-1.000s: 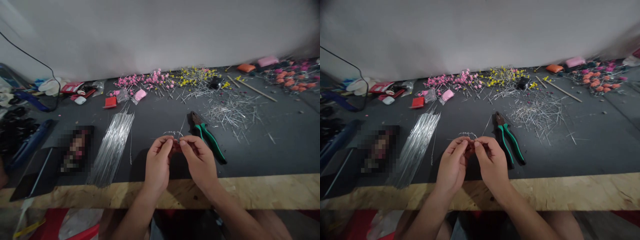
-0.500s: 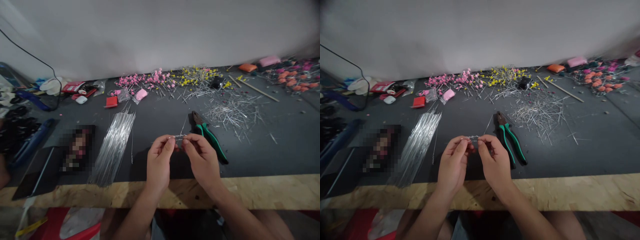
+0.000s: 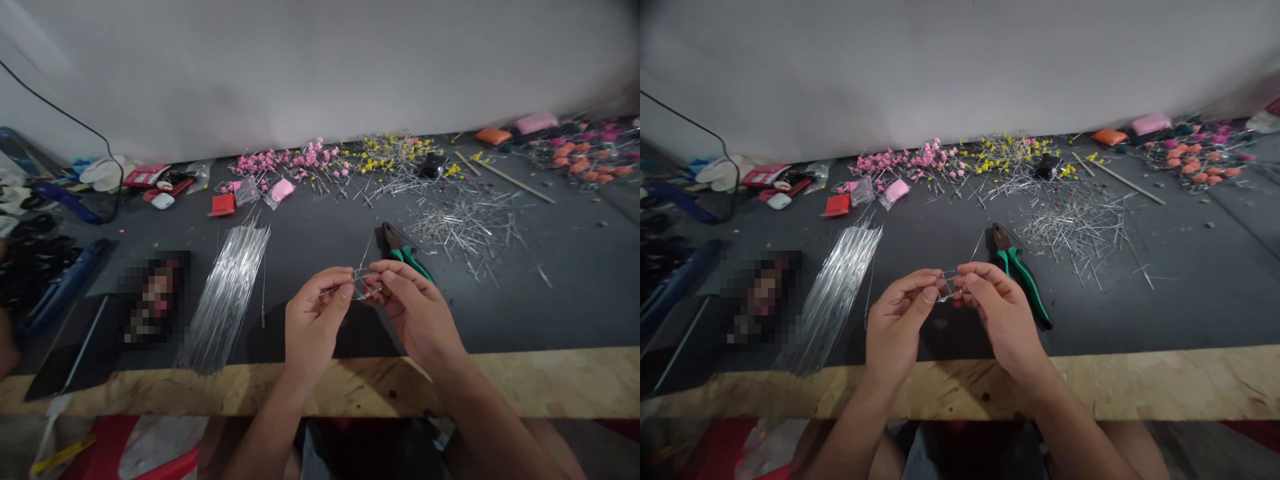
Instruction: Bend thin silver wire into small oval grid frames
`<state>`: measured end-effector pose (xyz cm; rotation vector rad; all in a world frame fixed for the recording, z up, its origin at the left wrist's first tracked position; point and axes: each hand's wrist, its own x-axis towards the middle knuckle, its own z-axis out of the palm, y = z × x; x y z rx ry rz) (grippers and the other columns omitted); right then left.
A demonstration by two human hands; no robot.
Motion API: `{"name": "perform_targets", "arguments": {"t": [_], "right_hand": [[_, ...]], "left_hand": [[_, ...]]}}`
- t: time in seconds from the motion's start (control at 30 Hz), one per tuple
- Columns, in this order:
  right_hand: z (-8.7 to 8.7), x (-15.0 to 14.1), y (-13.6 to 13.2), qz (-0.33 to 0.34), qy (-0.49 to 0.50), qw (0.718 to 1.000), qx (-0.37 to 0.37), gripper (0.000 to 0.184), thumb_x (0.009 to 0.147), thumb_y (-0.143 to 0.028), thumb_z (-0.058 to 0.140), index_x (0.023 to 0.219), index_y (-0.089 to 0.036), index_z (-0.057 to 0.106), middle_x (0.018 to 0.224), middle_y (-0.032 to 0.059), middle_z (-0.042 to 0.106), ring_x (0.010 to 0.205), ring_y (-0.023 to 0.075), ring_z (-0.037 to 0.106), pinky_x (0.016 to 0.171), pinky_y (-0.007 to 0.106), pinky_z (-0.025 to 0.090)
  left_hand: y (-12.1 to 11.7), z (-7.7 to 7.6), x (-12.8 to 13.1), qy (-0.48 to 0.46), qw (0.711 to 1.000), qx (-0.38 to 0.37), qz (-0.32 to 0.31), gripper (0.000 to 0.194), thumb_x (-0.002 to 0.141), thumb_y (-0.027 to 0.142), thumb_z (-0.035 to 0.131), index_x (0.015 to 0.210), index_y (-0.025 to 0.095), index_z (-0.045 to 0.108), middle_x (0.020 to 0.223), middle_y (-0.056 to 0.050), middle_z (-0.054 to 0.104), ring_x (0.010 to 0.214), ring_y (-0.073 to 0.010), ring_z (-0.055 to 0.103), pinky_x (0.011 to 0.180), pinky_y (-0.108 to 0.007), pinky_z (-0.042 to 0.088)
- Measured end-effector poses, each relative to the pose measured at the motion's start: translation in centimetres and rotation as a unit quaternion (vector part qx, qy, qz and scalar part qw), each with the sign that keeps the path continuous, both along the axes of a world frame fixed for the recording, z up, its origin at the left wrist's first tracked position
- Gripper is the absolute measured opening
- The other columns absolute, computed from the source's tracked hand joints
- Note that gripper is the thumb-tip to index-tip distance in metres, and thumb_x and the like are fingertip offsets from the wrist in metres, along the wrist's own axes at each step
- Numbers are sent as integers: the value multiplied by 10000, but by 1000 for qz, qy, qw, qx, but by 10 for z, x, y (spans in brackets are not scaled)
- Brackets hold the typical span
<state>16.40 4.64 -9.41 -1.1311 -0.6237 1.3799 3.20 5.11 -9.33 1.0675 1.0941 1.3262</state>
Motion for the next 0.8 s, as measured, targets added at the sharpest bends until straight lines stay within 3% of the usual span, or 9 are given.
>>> {"name": "perform_targets", "arguments": {"t": [0.17,0.27,0.4,0.57,0.7,0.8], "right_hand": [[-2,2,0,-24,-32,999,-2,85,745,-245,711,826,-220,701,706,-16,677,613,114,614,629,263,527],[-5,2,0,-32,-85,996,11,79,767,-250,696,841,-223,697,727,-17,690,650,123,633,650,272,528],[-3,1,-2,-18,-158,987,13,92,783,-263,669,855,-210,690,722,-6,692,658,135,637,643,285,523],[1,-1,-3,-26,-212,977,7,104,782,-271,651,848,-200,689,722,6,700,653,148,648,640,302,535],[-1,-2,-3,-20,-221,975,-2,119,767,-286,665,847,-204,695,749,14,715,685,154,655,644,298,536],[-3,-4,-4,-13,-219,976,-7,118,756,-281,666,837,-201,697,751,17,718,690,159,656,651,304,537]], "left_hand": [[0,-2,-5,-44,997,-23,-53,306,808,77,578,1019,260,702,1055,-32,709,963,-166,660,863,-302,530],[-1,-3,-6,-72,995,-19,-65,334,838,115,521,1110,251,659,1052,-55,704,963,-184,657,862,-335,533],[-2,0,-5,59,998,-9,-37,276,818,180,622,1085,238,666,987,-51,695,866,-164,653,782,-290,539],[5,4,-12,241,968,73,-21,192,781,169,665,933,265,730,955,-31,695,791,-159,625,740,-285,511],[9,5,-17,297,950,91,-31,228,772,155,665,941,289,740,913,-22,718,774,-172,629,746,-298,497],[8,5,-14,289,953,86,-35,250,767,149,665,952,297,744,860,-22,731,776,-190,644,784,-323,497]]}}
